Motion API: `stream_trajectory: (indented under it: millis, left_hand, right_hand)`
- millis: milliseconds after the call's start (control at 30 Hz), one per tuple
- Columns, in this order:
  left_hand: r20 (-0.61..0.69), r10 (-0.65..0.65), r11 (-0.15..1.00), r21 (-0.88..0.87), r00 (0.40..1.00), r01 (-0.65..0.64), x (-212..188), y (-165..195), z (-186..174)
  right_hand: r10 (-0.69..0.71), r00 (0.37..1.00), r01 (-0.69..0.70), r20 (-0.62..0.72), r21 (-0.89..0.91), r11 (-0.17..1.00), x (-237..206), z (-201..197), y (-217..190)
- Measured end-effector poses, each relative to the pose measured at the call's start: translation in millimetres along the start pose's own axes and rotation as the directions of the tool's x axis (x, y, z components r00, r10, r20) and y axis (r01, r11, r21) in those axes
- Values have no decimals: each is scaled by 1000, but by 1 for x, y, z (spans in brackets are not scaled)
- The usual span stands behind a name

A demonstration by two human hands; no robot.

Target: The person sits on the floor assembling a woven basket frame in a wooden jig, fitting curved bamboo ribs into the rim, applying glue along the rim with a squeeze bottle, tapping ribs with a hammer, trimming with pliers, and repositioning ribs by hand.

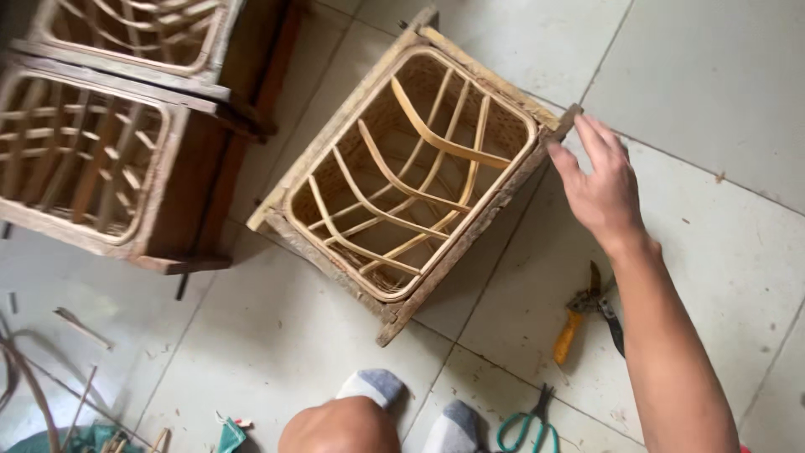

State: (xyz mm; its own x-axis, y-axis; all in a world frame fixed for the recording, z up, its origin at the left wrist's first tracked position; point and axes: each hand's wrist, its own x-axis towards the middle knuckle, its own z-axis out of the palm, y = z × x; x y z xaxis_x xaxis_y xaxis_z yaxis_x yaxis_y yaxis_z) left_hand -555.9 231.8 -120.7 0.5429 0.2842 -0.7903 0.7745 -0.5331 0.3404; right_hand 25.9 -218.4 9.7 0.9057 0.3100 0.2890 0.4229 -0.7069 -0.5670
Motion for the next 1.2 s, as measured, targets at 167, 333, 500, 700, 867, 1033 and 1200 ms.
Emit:
stream_trajectory:
  millis: [167, 333, 500, 700, 867, 1033, 1200]
  left_hand:
    - [-55, -218, 956, -212, 974, 202, -17, 10, 22]
    - [-271, -142, 877, -480, 952, -6, 25, 78, -3]
    - [-160, 145, 453, -866, 976, -209, 92, 202, -27]
    - [-175, 165, 524, -818, 971, -236, 76, 253, -63]
    - [-169, 201, 627, -734, 965, -259, 7, 210, -54]
    - [-124, 49, 562, -817, 991, -131, -41, 143, -9]
    - [-76, -64, 520, -854, 995, -32, -55, 65, 0]
  right_hand:
    - [-168, 984, 178, 66, -218, 960, 71, 37, 33]
    - [353, 888, -262, 294, -306, 915, 101, 61, 16]
    - [305, 914, -205, 267, -345, 916, 51, 41, -6]
    - [420, 879, -310, 226, -399, 863, -77, 7, -12]
    - [492, 848, -398, 198, -374, 838, -142, 2, -16]
    - [506, 826, -411, 247, -352, 841, -169, 16, -53]
    - [381, 838, -310, 391, -234, 921, -177, 46, -126]
